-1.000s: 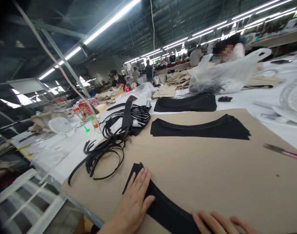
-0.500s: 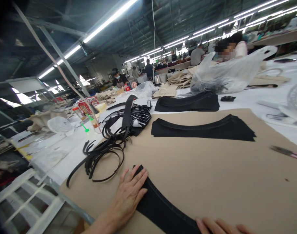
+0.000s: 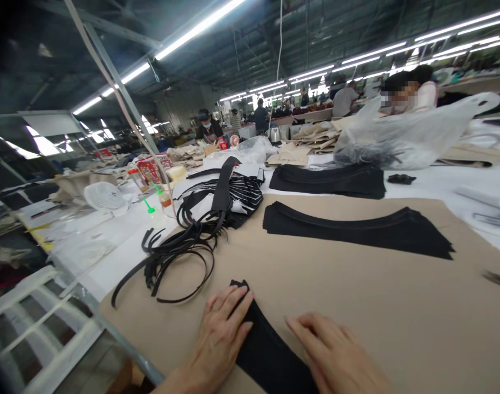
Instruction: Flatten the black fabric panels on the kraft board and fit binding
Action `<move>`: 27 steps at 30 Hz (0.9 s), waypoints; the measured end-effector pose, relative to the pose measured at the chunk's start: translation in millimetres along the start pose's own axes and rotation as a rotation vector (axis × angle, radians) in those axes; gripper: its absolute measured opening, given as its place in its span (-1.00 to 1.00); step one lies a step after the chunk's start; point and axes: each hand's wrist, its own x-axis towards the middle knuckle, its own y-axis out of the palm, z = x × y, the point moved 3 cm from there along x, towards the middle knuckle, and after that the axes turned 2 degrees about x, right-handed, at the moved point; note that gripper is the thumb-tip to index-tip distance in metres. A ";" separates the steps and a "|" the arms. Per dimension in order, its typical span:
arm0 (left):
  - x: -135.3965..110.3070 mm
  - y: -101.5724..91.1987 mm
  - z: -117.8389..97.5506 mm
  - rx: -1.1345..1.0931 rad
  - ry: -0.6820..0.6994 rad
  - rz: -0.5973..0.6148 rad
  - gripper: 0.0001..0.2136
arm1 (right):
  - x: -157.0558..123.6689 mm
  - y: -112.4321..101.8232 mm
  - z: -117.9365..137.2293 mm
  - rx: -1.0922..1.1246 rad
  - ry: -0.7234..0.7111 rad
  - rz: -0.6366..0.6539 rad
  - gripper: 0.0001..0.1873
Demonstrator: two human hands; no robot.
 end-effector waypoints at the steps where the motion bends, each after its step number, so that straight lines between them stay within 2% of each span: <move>1: -2.2 1.6 1.9 -0.005 -0.027 -0.017 -0.59 | 22.4 2.9 7.2 0.077 0.031 0.052 -0.45; 3: -6.1 5.7 5.6 -0.005 -0.048 -0.025 -0.61 | 58.7 14.6 19.5 0.183 0.077 0.169 -0.48; 5: -8.4 9.3 8.4 0.001 -0.024 -0.025 -0.62 | 81.5 29.7 25.0 0.196 0.127 0.287 -0.50; 8: -8.4 11.8 10.9 0.015 0.020 -0.031 -0.64 | 96.0 46.3 23.5 0.142 0.170 0.382 -0.50; 12: -6.4 13.8 11.8 0.047 0.043 -0.048 -0.67 | 98.5 54.4 20.2 0.079 0.175 0.440 -0.46; 19: -6.2 18.0 11.5 0.105 0.065 -0.133 -0.66 | 94.4 59.6 20.4 0.093 0.137 0.312 -0.45; 23: -5.4 16.7 10.6 0.119 0.036 -0.228 -0.69 | 94.9 62.1 20.4 0.106 0.153 0.329 -0.45; 27: -4.4 15.4 9.5 0.130 0.036 -0.248 -0.69 | 95.4 64.3 21.4 0.094 0.143 0.297 -0.45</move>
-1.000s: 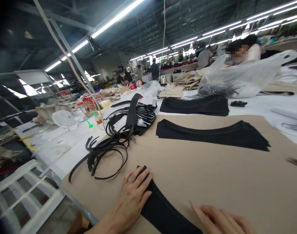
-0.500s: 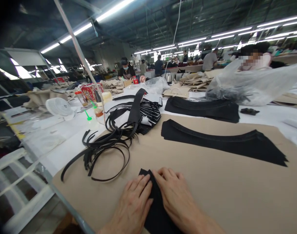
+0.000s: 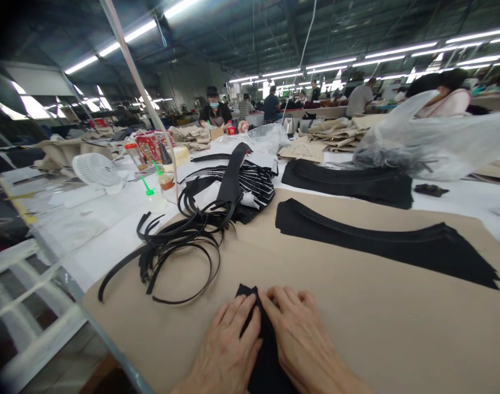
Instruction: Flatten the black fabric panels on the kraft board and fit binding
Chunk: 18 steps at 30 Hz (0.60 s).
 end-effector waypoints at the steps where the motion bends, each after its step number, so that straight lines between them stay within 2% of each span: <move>1: 0.3 -0.4 0.0 0.005 0.001 -0.008 -0.70 | 0.4 0.5 0.1 -0.002 -0.002 -0.014 -0.45; 8: 0.6 0.7 0.4 0.053 0.031 0.011 -0.69 | 2.8 1.6 2.0 -0.044 -0.025 -0.027 -0.48; 13: 0.9 -0.5 1.5 0.061 0.067 0.060 -0.68 | -4.4 11.9 -2.1 -0.187 -0.081 -0.032 -0.46; 18: 0.2 -0.4 1.0 0.067 0.072 0.067 -0.67 | -5.8 15.8 -5.5 -0.244 -0.176 0.027 -0.43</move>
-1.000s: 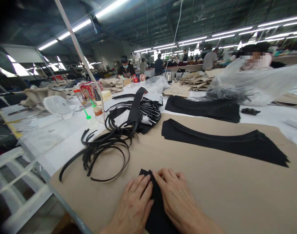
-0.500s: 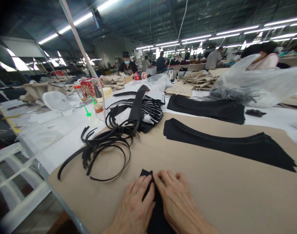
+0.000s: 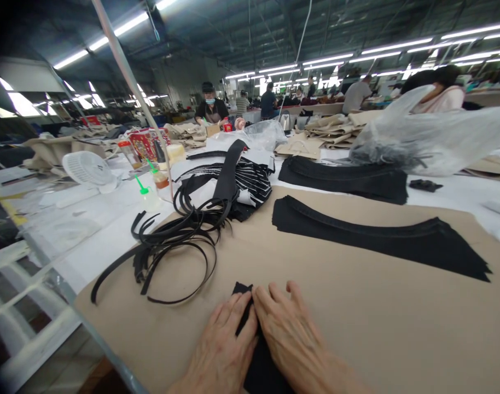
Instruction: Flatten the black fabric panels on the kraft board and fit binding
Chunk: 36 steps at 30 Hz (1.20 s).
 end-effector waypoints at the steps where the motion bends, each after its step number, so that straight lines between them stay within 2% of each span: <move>1: -0.1 0.3 -0.2 0.001 -0.003 -0.005 -0.67 | 2.6 -3.5 -0.6 0.027 0.009 0.021 -0.46; 4: 0.0 0.6 -0.7 0.001 -0.014 -0.021 -0.67 | 12.9 -17.5 -2.1 0.173 0.120 0.123 -0.51; 7: 0.5 0.0 -0.7 -0.005 -0.020 -0.021 -0.68 | 19.1 -27.3 0.2 0.256 0.184 0.175 -0.47; 12: -0.2 -0.4 -1.5 -0.035 -0.023 -0.004 -0.67 | 23.7 -28.9 0.8 0.237 0.147 0.152 -0.54; 15: -1.9 0.2 -2.7 -0.080 -0.038 0.008 -0.67 | 26.5 -30.4 -10.3 0.446 0.189 0.149 -0.59; 17: -2.7 -0.1 -1.7 -0.135 -0.086 0.035 -0.66 | 21.1 -35.3 -20.8 0.632 0.230 0.088 -0.55; 20: -2.6 -2.0 3.7 -0.280 -0.174 0.116 -0.67 | -9.0 -46.8 -32.3 0.694 0.344 0.063 -0.55; 25: 9.2 -12.1 15.6 -0.493 -0.295 0.163 -0.79 | -94.2 -67.8 -19.8 0.550 0.593 0.278 -0.72; 26: 14.4 -15.3 15.1 -0.501 -0.288 0.165 -0.79 | -107.5 -69.9 -14.5 0.526 0.613 0.286 -0.76; 28: 27.5 -22.4 7.8 -0.523 -0.191 0.212 -0.71 | -124.8 -70.4 -5.3 0.475 0.635 0.269 -0.77; 31: 47.3 -31.3 -12.3 -0.583 0.043 0.415 -0.62 | -130.0 -68.0 2.1 0.439 0.650 0.261 -0.70; 33: 57.4 -34.0 -22.6 -0.590 0.120 0.558 -0.69 | -126.8 -70.4 3.2 0.466 0.677 0.285 -0.69; 36: 67.7 -31.1 -29.2 -0.549 0.158 0.694 -0.88 | -125.9 -80.4 1.8 0.528 0.686 0.282 -0.72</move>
